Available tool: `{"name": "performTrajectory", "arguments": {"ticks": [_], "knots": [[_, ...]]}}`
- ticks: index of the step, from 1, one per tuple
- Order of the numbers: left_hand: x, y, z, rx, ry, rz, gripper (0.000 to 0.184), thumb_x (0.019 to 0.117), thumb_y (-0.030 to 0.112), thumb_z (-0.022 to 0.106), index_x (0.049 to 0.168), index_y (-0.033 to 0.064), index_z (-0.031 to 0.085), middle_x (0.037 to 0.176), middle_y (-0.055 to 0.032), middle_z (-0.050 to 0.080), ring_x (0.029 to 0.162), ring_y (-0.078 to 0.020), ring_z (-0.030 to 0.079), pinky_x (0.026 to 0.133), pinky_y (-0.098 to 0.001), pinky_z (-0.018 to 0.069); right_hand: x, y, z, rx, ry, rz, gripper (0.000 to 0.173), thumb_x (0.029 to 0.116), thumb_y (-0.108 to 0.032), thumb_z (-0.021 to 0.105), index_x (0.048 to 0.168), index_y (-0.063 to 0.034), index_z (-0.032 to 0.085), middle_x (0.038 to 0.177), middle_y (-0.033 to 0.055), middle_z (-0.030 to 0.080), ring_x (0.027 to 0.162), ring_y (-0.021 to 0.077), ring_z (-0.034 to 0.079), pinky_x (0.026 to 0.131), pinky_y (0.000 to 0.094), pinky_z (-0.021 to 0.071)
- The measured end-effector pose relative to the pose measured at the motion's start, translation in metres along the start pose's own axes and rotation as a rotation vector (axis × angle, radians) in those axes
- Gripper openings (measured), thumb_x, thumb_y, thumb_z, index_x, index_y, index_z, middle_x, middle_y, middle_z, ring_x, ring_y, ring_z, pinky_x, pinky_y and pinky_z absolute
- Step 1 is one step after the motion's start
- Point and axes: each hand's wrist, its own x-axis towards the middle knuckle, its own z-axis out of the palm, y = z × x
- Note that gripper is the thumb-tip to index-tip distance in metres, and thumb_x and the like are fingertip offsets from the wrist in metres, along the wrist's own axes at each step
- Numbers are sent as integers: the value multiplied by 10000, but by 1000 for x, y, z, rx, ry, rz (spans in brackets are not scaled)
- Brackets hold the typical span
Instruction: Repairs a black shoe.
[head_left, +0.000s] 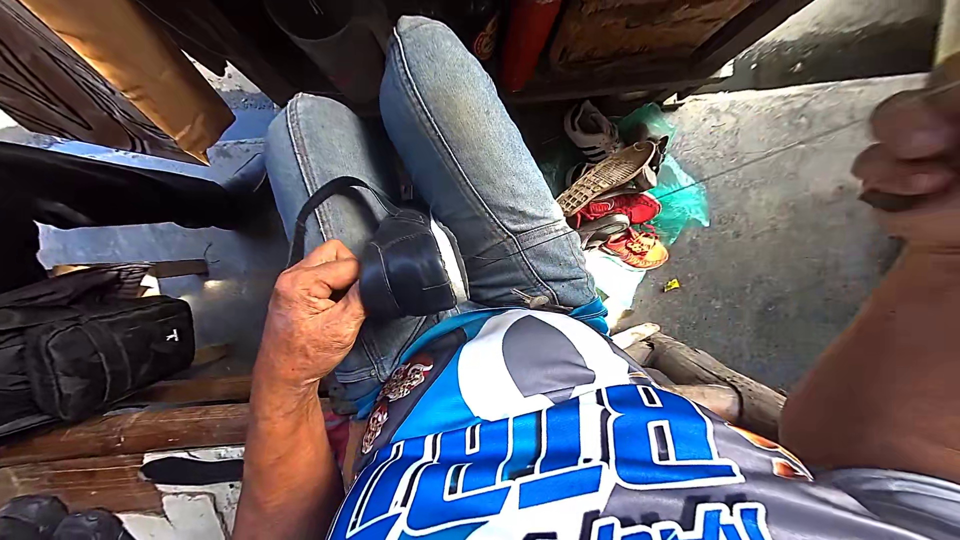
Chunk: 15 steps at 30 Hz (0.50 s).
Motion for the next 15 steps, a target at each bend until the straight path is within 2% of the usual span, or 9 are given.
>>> {"name": "performTrajectory", "arguments": {"ticks": [1, 2, 3, 4, 6, 8, 10, 12, 15], "knots": [[0, 0, -1, 7, -3, 5, 211, 961, 114, 644, 754, 82, 662, 805, 52, 525, 738, 1, 506, 646, -128, 422, 4, 7, -7, -319, 62, -10, 61, 1019, -203, 547, 974, -195, 587, 788, -65, 628, 586, 27, 605, 463, 172, 502], [1, 0, -1, 16, -8, 8, 214, 961, 116, 644, 750, 84, 657, 806, 52, 523, 738, 4, 505, 646, -126, 422, 7, 13, 0, -650, 126, -11, 146, 995, -298, 627, 1080, -183, 597, 896, -68, 655, 646, 14, 615, 508, 193, 517], [1, 1, -1, 22, -12, 8, 218, 963, 125, 645, 748, 87, 653, 805, 52, 521, 735, 6, 502, 642, -126, 418, 9, 15, 19, -830, 111, -12, 349, 976, -350, 667, 1197, -88, 605, 1054, 24, 656, 791, 80, 624, 648, 281, 537], [2, 1, -1, 26, -17, 9, 215, 962, 131, 647, 752, 85, 660, 805, 51, 525, 731, 5, 503, 639, -127, 419, 10, 15, 49, -887, 66, -23, 463, 948, -384, 685, 1250, -43, 603, 1145, 85, 655, 861, 117, 642, 709, 324, 557], [5, 4, 0, 34, -35, 14, 209, 954, 128, 653, 751, 81, 667, 803, 48, 530, 726, 2, 505, 634, -129, 421, 10, 18, 116, -798, -119, -77, 626, 872, -444, 751, 1323, -39, 594, 1241, 97, 656, 915, 111, 675, 745, 310, 595], [9, 8, 3, 49, -65, 25, 234, 957, 131, 644, 725, 96, 638, 787, 54, 511, 719, 1, 490, 625, -133, 403, 6, 28, 187, -706, -349, -144, 885, 762, -588, 824, 1427, -60, 576, 1229, 99, 637, 857, 110, 636, 665, 289, 562], [9, 10, 3, 164, -65, 33, 287, 965, 130, 603, 680, 107, 599, 748, 51, 489, 689, -10, 474, 599, -154, 384, 5, 39, 234, -768, -538, -247, 828, 784, -631, 787, 1407, -108, 628, 1178, 73, 635, 926, 146, 647, 708, 341, 570], [2, 3, -15, 406, -14, -14, 350, 994, 186, 564, 660, 80, 561, 728, 5, 489, 683, -69, 481, 604, -237, 398, 7, 50, 251, -864, -598, -351, 725, 833, -658, 716, 1338, -139, 686, 1076, 41, 626, 846, 143, 631, 632, 337, 523], [-13, -39, -68, 606, 163, -250, 557, 1039, 465, 559, 780, -17, 662, 794, -135, 572, 770, -230, 558, 720, -444, 477, 5, 54, 252, -886, -599, -372, 699, 862, -643, 693, 1329, -123, 694, 975, 26, 639, 781, 136, 621, 609, 335, 498]]}}
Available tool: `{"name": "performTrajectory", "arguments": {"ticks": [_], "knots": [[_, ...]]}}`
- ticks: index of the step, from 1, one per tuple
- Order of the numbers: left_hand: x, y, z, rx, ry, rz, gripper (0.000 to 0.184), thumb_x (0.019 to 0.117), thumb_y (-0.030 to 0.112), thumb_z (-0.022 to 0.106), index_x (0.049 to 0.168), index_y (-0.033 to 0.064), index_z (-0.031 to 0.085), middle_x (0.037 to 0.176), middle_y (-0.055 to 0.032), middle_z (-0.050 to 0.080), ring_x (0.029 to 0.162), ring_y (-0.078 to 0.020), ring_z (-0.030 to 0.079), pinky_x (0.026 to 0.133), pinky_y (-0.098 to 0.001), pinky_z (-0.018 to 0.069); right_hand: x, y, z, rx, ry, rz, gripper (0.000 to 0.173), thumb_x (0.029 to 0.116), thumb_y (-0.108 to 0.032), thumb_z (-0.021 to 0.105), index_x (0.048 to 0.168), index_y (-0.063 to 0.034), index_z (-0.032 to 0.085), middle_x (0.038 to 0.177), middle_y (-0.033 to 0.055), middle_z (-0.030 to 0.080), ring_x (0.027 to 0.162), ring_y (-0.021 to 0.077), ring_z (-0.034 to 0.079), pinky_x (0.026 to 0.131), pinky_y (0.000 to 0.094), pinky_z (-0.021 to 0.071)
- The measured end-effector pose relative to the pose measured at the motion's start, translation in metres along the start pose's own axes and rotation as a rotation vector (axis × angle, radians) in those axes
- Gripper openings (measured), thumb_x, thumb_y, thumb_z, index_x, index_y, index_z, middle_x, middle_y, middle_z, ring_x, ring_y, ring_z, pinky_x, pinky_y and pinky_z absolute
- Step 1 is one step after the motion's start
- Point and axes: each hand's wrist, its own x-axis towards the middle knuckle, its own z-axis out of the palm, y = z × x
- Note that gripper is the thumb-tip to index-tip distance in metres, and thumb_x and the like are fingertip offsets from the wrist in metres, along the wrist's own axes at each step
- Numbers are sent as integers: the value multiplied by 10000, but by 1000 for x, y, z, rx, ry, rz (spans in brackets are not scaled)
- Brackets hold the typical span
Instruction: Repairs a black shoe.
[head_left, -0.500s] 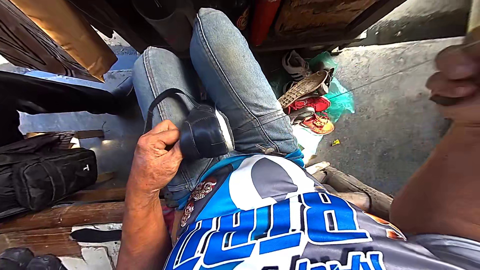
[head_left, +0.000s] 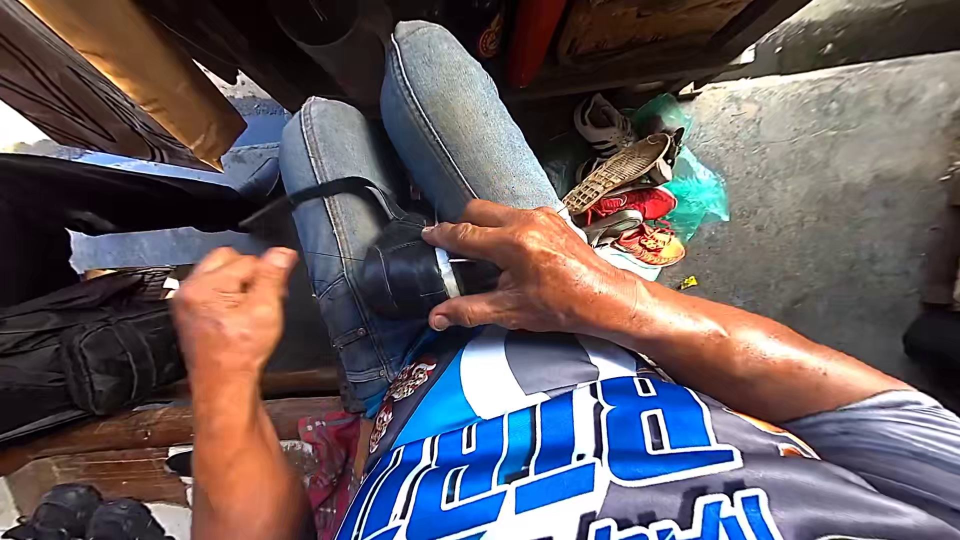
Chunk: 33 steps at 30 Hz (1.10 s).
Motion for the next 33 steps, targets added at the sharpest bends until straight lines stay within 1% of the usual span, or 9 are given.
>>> {"name": "performTrajectory", "arguments": {"ticks": [2, 5, 8, 10, 13, 17, 24, 29, 33], "knots": [[2, -39, -1, -60, 116, -157, 568, 1012, 540, 573, 742, 41, 608, 796, -81, 546, 775, -188, 536, 740, -415, 453, -1, 3, -1, 49, 0, 12, 709, 855, -638, 703, 1335, -117, 690, 965, 13, 686, 817, 120, 651, 665, 338, 525], [1, -29, -2, -716, 114, -72, 256, 1048, 328, 568, 859, 189, 670, 913, 88, 640, 862, -61, 636, 819, -275, 557, -1, 6, -4, 188, -28, 38, 721, 852, -602, 733, 1350, -85, 670, 1053, 3, 759, 932, 78, 697, 801, 333, 570], [1, 5, -4, -1481, -94, 109, 390, 1081, 340, 412, 1016, 97, 710, 1261, -93, 670, 1228, -303, 619, 1109, -507, 473, -2, 4, -6, 250, -44, 76, 709, 827, -569, 778, 1332, -84, 667, 972, -24, 758, 854, 37, 692, 743, 293, 573], [3, 17, -5, -1700, -93, 98, 441, 1100, 392, 340, 1094, 96, 666, 1088, -91, 712, 1108, -301, 687, 1064, -551, 508, -3, 2, -6, 265, -56, 99, 696, 820, -542, 800, 1326, -84, 665, 968, -35, 757, 848, 18, 690, 741, 267, 577], [20, 5, -13, -1656, -46, -74, 515, 1122, 385, 179, 1021, 110, 603, 669, 40, 518, 599, -91, 578, 663, -271, 569, -2, -2, -5, 264, -62, 124, 668, 816, -515, 812, 1312, -90, 670, 975, -42, 759, 870, 12, 692, 756, 267, 575], [38, -56, -27, -1571, 113, -194, 536, 1121, 397, 120, 1027, 161, 593, 575, 106, 426, 459, -7, 430, 489, -164, 433, -3, -4, -4, 294, -53, 128, 603, 794, -435, 844, 1252, -70, 699, 870, -48, 743, 713, -14, 645, 628, 211, 541], [56, -51, -55, -1595, 398, -288, 443, 1078, 22, 252, 755, 65, 551, 539, 20, 514, 448, -14, 489, 477, -107, 451, -2, 0, -3, 346, -35, 86, 508, 789, -355, 839, 1156, -27, 713, 686, -71, 607, 547, -37, 440, 512, 160, 372], [14, -9, -33, -1173, -248, -143, 579, 1091, 553, 213, 1054, 225, 689, 784, 117, 655, 642, -6, 621, 614, -181, 546, -1, 7, -8, 443, -47, 86, 530, 782, -315, 863, 1183, -14, 693, 719, -62, 633, 564, -54, 488, 511, 126, 413], [-22, 81, 33, -1165, -541, -185, 572, 891, 706, 601, 1160, 215, 720, 1055, 48, 736, 975, -90, 697, 863, -317, 596, -5, -2, -2, 362, -64, 76, 527, 752, -309, 879, 1170, -36, 710, 674, -61, 625, 531, -25, 492, 487, 157, 425]]}}
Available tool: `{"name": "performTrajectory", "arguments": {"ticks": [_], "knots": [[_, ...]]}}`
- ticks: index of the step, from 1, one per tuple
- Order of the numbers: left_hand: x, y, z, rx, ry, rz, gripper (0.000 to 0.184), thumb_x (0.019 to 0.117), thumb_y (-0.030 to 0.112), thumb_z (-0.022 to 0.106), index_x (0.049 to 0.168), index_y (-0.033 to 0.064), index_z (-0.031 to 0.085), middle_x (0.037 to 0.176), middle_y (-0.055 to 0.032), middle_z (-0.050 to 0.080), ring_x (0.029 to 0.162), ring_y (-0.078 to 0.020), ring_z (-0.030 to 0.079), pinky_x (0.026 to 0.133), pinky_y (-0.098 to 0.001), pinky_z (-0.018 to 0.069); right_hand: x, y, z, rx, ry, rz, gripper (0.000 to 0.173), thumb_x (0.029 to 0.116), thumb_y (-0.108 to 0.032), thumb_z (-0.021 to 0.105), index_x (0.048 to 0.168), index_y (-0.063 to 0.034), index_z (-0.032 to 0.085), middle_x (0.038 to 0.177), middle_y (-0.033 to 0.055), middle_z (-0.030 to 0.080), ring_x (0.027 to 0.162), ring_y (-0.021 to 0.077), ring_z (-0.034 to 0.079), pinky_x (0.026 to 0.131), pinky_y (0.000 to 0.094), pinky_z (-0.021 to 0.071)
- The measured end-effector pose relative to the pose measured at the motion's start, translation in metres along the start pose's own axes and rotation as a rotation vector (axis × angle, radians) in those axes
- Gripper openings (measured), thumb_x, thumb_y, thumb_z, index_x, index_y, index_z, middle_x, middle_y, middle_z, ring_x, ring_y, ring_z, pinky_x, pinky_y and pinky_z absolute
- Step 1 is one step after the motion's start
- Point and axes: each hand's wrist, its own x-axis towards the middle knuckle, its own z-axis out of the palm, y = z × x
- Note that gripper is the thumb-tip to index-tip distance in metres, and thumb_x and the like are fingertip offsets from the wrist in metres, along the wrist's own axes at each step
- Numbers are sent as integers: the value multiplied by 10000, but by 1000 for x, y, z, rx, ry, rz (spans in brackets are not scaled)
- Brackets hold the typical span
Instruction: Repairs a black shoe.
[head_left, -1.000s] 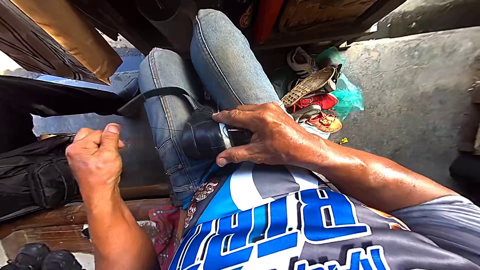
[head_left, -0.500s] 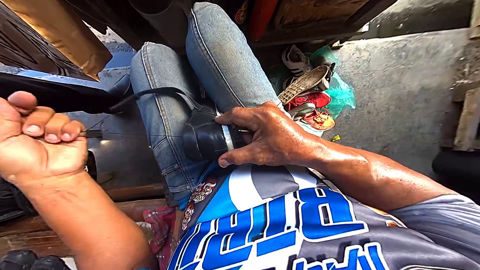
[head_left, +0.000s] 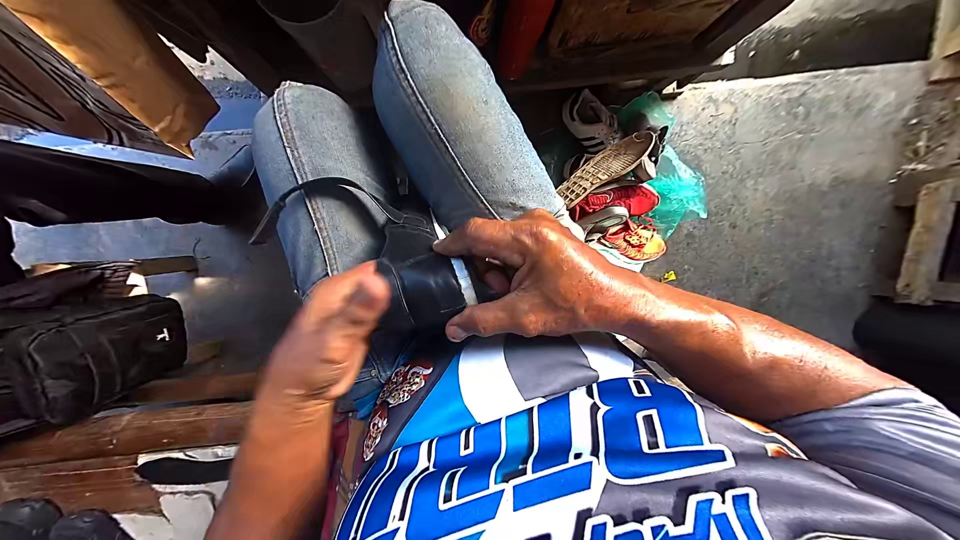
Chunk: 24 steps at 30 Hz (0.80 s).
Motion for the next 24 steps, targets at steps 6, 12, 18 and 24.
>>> {"name": "performTrajectory", "arguments": {"ticks": [6, 12, 18, 24], "knots": [[14, 0, 32, -340, 57, -41, 282, 907, 127, 756, 1167, 59, 669, 1015, -91, 732, 901, -148, 724, 820, -338, 625, -7, 0, -3, 64, -23, -49, 578, 820, -273, 829, 1294, -23, 612, 864, -13, 650, 681, 11, 584, 588, 179, 527], [6, -15, 1, -672, 49, 128, 331, 889, 219, 778, 1184, 104, 681, 1111, -88, 725, 1048, -197, 707, 932, -425, 590, -27, 27, -16, -15, 185, -95, 315, 993, -85, 516, 1273, -2, 634, 1133, 75, 592, 998, 88, 589, 838, 206, 527], [8, -34, -6, -757, 66, 208, 353, 878, 221, 782, 1186, 78, 686, 1127, -104, 722, 1071, -213, 699, 956, -435, 574, -32, 29, -6, -96, 161, -107, 362, 1018, -164, 521, 1326, 1, 616, 989, 22, 623, 862, 57, 581, 761, 199, 518], [7, -37, -8, -773, 59, 211, 319, 879, 205, 780, 1157, 74, 695, 1100, -106, 729, 1040, -210, 711, 931, -422, 587, -26, 25, -8, -74, 164, -187, 281, 1054, -173, 519, 1162, -2, 714, 933, 22, 684, 819, 34, 622, 730, 183, 533]]}}
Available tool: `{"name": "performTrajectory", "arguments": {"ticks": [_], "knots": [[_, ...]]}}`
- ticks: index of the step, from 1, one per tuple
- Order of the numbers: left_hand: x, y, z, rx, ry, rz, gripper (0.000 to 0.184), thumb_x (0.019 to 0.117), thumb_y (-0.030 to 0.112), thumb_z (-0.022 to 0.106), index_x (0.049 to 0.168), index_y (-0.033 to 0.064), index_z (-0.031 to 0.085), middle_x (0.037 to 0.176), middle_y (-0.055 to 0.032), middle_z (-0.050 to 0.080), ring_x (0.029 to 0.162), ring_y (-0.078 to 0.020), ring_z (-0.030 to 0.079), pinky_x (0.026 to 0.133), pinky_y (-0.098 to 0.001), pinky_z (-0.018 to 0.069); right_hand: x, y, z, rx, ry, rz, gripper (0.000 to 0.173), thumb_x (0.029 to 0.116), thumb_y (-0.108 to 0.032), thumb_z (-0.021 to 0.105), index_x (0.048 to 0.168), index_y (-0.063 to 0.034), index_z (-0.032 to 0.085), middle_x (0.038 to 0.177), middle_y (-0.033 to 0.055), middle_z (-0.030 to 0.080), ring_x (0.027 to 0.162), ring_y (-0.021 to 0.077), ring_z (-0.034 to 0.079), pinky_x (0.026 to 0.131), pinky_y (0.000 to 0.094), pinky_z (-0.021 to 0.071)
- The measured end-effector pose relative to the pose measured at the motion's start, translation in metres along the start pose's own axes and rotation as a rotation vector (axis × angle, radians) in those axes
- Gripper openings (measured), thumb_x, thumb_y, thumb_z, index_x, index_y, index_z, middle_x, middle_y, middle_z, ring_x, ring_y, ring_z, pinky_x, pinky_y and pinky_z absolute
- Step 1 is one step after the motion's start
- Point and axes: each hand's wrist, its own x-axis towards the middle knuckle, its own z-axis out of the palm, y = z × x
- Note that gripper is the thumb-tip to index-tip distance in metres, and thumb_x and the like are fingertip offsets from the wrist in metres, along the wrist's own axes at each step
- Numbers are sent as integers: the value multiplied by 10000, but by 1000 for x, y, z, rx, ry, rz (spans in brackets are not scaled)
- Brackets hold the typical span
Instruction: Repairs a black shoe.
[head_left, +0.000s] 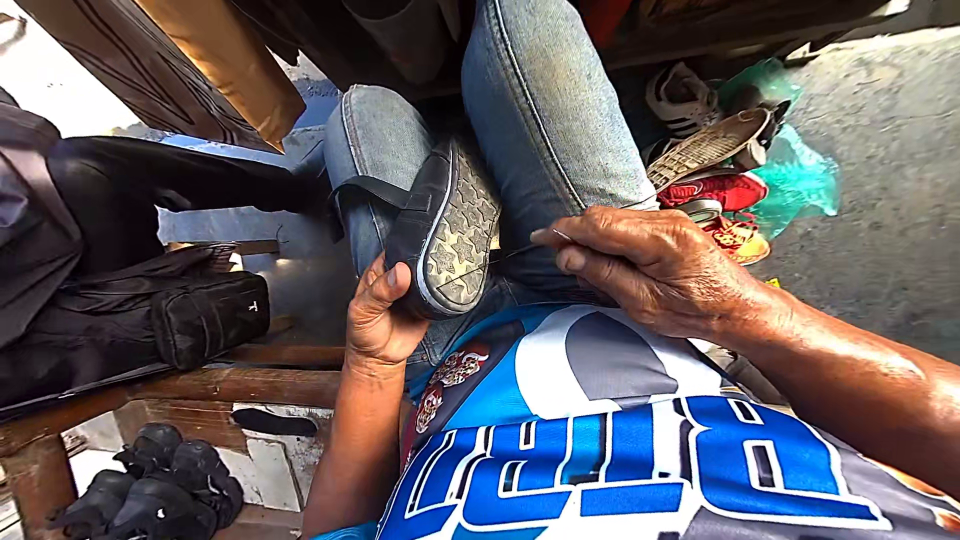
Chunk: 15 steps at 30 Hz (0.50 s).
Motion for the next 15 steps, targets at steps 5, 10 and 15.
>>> {"name": "performTrajectory", "arguments": {"ticks": [5, 10, 15], "knots": [[-1, -2, -3, -3, -19, 24, 313, 880, 212, 775, 1154, 79, 702, 1098, -96, 734, 1032, -196, 714, 911, -400, 592, 11, -17, -1, 58, -160, 73, 326, 971, -172, 547, 1255, -48, 647, 994, -29, 628, 872, 5, 590, 742, 148, 523], [-2, -4, -11, -70, -52, 50, 324, 861, 213, 782, 1147, 72, 720, 1092, -109, 743, 1025, -207, 721, 907, -411, 594, 20, -20, 3, 130, -167, -45, 356, 1016, -186, 576, 1329, -34, 649, 931, -51, 659, 835, -15, 605, 751, 138, 540], [-8, -4, -20, -193, -93, 92, 381, 814, 222, 792, 1154, 59, 735, 1122, -142, 742, 1057, -253, 719, 917, -458, 590, 28, -17, 17, 148, -106, -2, 375, 982, -310, 651, 1245, -43, 678, 975, -43, 631, 847, -19, 581, 713, 119, 515]]}}
